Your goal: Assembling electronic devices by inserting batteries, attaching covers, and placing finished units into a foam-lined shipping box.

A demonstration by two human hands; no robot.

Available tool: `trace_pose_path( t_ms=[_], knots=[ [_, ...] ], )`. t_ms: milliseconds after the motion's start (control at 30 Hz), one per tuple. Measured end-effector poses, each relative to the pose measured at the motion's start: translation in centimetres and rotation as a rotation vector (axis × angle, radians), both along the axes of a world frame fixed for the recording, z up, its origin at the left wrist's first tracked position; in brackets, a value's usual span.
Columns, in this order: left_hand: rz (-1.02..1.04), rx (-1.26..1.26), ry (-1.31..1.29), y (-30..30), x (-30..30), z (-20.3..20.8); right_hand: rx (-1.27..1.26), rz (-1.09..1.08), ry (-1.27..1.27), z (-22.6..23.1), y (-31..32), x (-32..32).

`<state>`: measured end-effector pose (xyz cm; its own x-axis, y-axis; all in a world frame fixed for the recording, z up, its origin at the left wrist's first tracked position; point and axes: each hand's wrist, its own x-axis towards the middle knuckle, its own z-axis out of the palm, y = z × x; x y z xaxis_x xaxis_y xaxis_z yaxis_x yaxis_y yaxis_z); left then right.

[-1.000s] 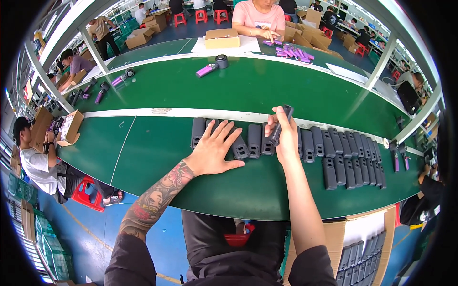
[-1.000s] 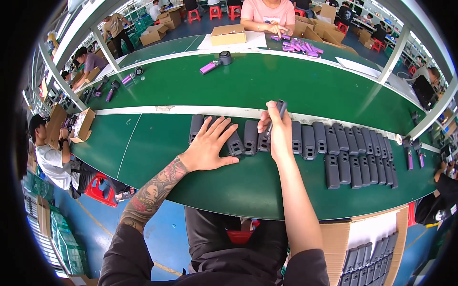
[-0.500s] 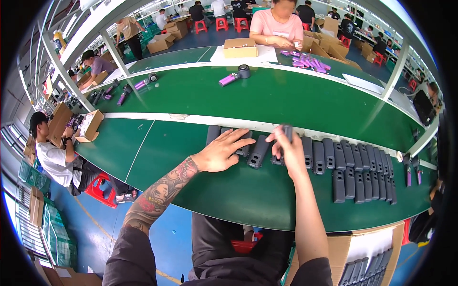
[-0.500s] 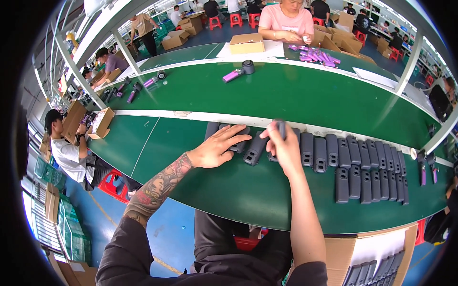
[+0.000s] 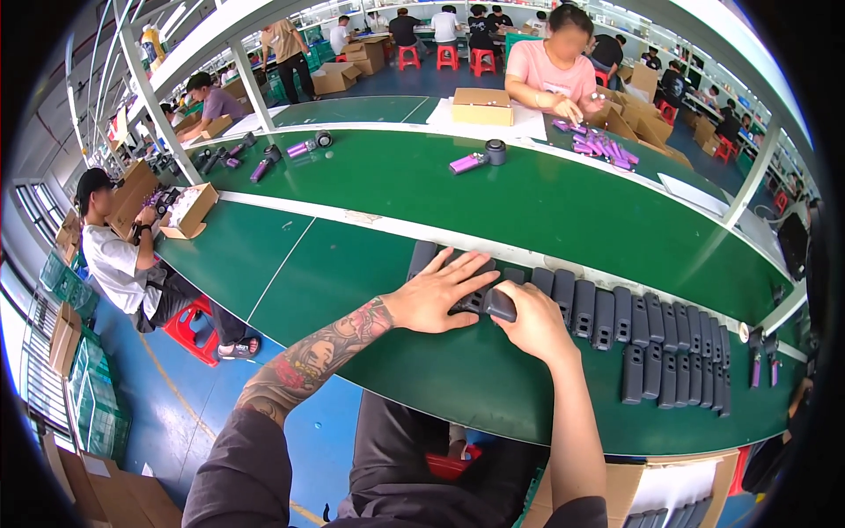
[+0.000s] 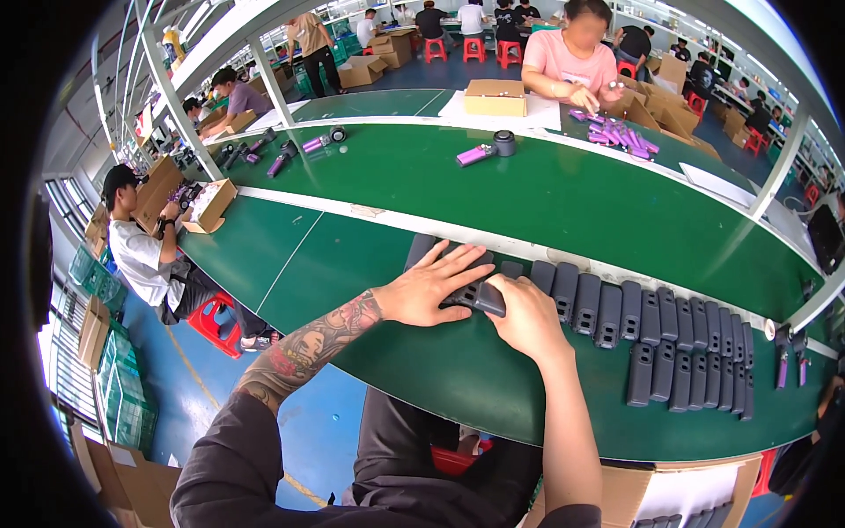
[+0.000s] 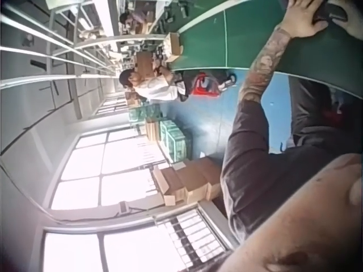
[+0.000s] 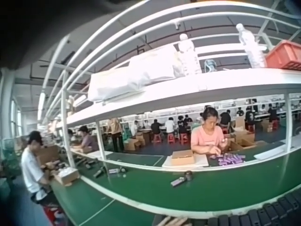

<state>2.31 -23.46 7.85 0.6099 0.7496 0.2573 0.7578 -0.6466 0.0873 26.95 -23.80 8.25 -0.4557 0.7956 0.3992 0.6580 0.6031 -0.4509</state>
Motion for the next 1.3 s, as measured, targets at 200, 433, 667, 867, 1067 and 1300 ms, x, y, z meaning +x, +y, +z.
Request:
trace_pose_path(
  t_ms=[200,433,667,867,1067,1300],
  knots=[
    [0.269,-0.034,-0.020,0.6,-1.2,-1.5,-0.536,0.008,0.731,1.6,1.3,0.9],
    [0.258,0.011,-0.136,1.5,1.6,-2.2,-0.743,0.242,1.400,0.3,3.7,1.8],
    [0.375,0.019,-0.685,15.7,-2.4,-4.5,-0.922,0.255,1.597,0.6,4.0,1.4],
    [0.677,-0.030,-0.775,27.8,-2.6,-6.1,-0.944,0.222,1.634,0.3,3.3,0.6],
    [0.694,0.168,-0.350,30.9,-2.2,-5.4,-0.959,0.170,1.705,0.2,2.6,-0.2],
    [0.469,-0.819,-0.661,27.0,0.9,2.7,-0.964,0.234,1.692,-0.1,3.2,-0.2]
  ],
)
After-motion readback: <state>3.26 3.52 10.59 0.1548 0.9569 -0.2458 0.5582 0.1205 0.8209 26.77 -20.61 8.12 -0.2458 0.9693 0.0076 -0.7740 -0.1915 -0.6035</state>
